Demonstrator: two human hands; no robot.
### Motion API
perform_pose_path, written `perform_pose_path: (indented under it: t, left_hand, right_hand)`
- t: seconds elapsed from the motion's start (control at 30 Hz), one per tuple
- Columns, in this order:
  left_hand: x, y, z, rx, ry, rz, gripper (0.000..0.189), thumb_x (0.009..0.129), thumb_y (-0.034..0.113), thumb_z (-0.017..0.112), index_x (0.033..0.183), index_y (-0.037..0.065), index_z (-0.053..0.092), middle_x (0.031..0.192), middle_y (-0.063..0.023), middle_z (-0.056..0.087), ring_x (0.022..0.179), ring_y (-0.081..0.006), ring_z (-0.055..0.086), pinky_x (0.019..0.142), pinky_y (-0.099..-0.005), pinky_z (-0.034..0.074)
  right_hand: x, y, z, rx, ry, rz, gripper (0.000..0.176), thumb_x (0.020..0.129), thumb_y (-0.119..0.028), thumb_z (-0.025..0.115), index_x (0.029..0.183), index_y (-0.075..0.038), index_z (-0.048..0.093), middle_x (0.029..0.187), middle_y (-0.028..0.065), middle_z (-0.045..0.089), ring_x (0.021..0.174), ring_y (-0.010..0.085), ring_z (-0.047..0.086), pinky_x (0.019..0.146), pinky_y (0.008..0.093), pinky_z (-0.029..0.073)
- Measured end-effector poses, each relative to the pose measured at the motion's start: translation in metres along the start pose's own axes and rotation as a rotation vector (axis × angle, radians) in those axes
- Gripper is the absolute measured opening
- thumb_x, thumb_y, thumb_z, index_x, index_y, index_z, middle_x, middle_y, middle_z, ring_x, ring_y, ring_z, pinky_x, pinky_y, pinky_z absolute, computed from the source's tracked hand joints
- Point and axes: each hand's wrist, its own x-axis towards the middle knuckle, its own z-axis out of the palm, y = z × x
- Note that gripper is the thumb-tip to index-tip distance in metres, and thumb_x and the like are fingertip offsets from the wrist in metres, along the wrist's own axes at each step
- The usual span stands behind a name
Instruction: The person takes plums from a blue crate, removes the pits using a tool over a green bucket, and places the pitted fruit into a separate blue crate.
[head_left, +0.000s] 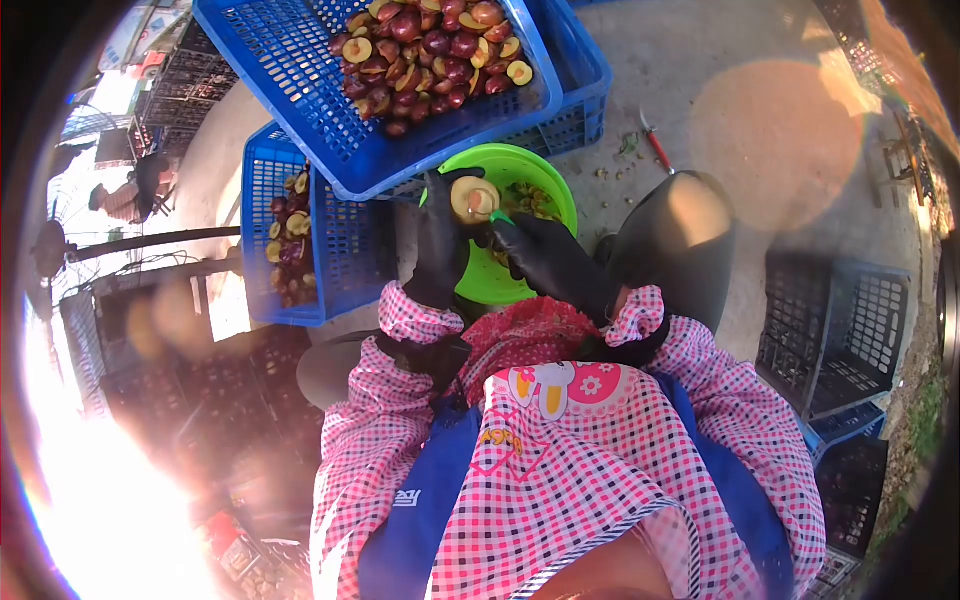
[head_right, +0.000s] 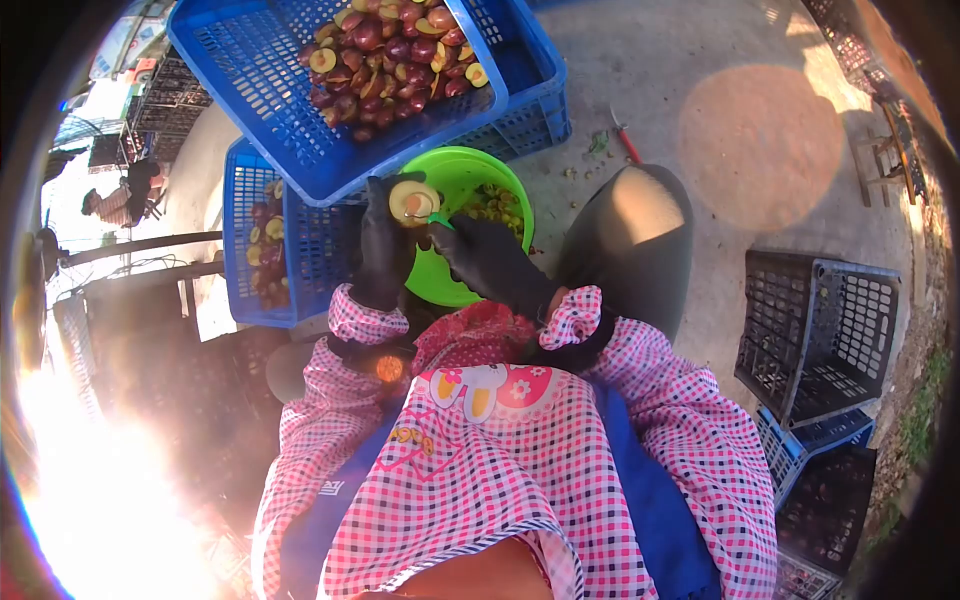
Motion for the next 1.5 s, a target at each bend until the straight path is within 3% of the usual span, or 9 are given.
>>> perform_pose_path:
  t: [0.37, 0.57, 0.73, 0.93, 1.1, 1.3, 1.37, 1.47, 1.5]
  left_hand:
    - [0.003, -0.012, 0.0, -0.087, -0.051, -0.007, 0.047, 0.105, 0.04, 0.03, 0.111, 0.002, 0.057, 0.099, -0.0092, 0.063, 0.092, -0.0187, 0.061, 0.084, -0.0307, 0.051]
    - [-0.002, -0.013, 0.02, 0.518, 0.052, 0.468, 0.051, 0.104, 0.044, 0.03, 0.109, -0.002, 0.052, 0.098, -0.0125, 0.063, 0.085, -0.0254, 0.065, 0.078, -0.0361, 0.055]
    - [0.01, -0.011, 0.018, -0.359, 0.146, -0.008, 0.039, 0.103, 0.037, 0.04, 0.105, 0.003, 0.058, 0.092, -0.0077, 0.064, 0.076, -0.018, 0.064, 0.072, -0.0299, 0.054]
    - [0.011, 0.005, 0.025, -0.242, 0.07, -0.123, 0.058, 0.1, 0.054, 0.035, 0.09, 0.004, 0.062, 0.075, -0.0081, 0.063, 0.066, -0.02, 0.062, 0.065, -0.0302, 0.052]
    - [0.018, 0.001, 0.031, -0.234, -0.064, 0.063, 0.066, 0.097, 0.062, 0.031, 0.087, 0.004, 0.061, 0.074, -0.0105, 0.062, 0.064, -0.0249, 0.061, 0.064, -0.0336, 0.052]
    - [0.048, -0.001, 0.027, -0.628, 0.155, -0.204, 0.054, 0.094, 0.058, 0.042, 0.096, 0.007, 0.057, 0.086, -0.011, 0.061, 0.081, -0.0282, 0.059, 0.07, -0.0393, 0.05]
    - [0.09, -0.022, -0.017, -0.001, 0.158, 0.199, 0.052, 0.097, 0.052, 0.044, 0.116, 0.004, 0.051, 0.092, -0.0084, 0.06, 0.08, -0.0279, 0.063, 0.079, -0.0481, 0.054]
    - [0.083, 0.078, 0.035, -0.38, -0.11, 0.014, 0.048, 0.095, 0.042, 0.052, 0.126, 0.006, 0.047, 0.097, -0.008, 0.063, 0.086, -0.0277, 0.065, 0.082, -0.0471, 0.055]
    - [0.111, 0.074, 0.005, 0.416, -0.163, 0.365, 0.046, 0.091, 0.036, 0.059, 0.126, 0.006, 0.051, 0.1, -0.0098, 0.065, 0.087, -0.0271, 0.066, 0.081, -0.0422, 0.055]
  right_hand:
    - [0.004, 0.007, 0.004, -0.267, 0.138, -0.208, 0.037, 0.095, -0.036, 0.055, 0.095, 0.001, 0.062, 0.071, 0.0214, 0.063, 0.065, 0.0381, 0.063, 0.059, 0.0457, 0.047]
    - [0.004, 0.008, 0.006, -0.318, 0.138, -0.218, 0.033, 0.095, -0.03, 0.058, 0.1, 0.002, 0.062, 0.075, 0.022, 0.064, 0.068, 0.0358, 0.064, 0.062, 0.0425, 0.047]
    - [0.006, 0.016, 0.005, -0.289, 0.115, -0.228, 0.034, 0.095, -0.031, 0.058, 0.093, 0.003, 0.063, 0.072, 0.0205, 0.064, 0.067, 0.034, 0.065, 0.062, 0.0426, 0.047]
    - [0.002, -0.004, -0.015, -0.146, -0.214, -0.159, 0.043, 0.097, -0.044, 0.046, 0.096, -0.002, 0.059, 0.053, 0.0091, 0.053, 0.044, 0.0226, 0.054, 0.046, 0.0375, 0.043]
    - [-0.006, -0.006, -0.016, 1.183, -0.672, 0.424, 0.044, 0.102, -0.046, 0.036, 0.086, -0.009, 0.053, 0.05, -0.003, 0.036, 0.036, 0.0077, 0.029, 0.036, 0.0234, 0.022]
    - [-0.012, -0.014, -0.02, 0.872, -0.578, 0.223, 0.047, 0.102, -0.045, 0.037, 0.085, -0.007, 0.056, 0.049, -0.0012, 0.041, 0.035, 0.0079, 0.034, 0.036, 0.0227, 0.026]
    - [-0.011, -0.015, -0.021, 0.741, -0.56, 0.16, 0.047, 0.102, -0.045, 0.037, 0.085, -0.006, 0.056, 0.049, -0.0009, 0.042, 0.035, 0.008, 0.035, 0.036, 0.0227, 0.028]
    - [-0.008, -0.009, -0.023, 0.468, -0.375, 0.156, 0.046, 0.1, -0.044, 0.042, 0.087, -0.005, 0.06, 0.052, 0.001, 0.046, 0.037, 0.0087, 0.041, 0.038, 0.0237, 0.032]
    - [-0.006, -0.008, -0.021, 0.34, -0.356, 0.195, 0.044, 0.099, -0.044, 0.044, 0.089, -0.004, 0.061, 0.053, 0.0018, 0.048, 0.039, 0.0089, 0.043, 0.039, 0.0243, 0.034]
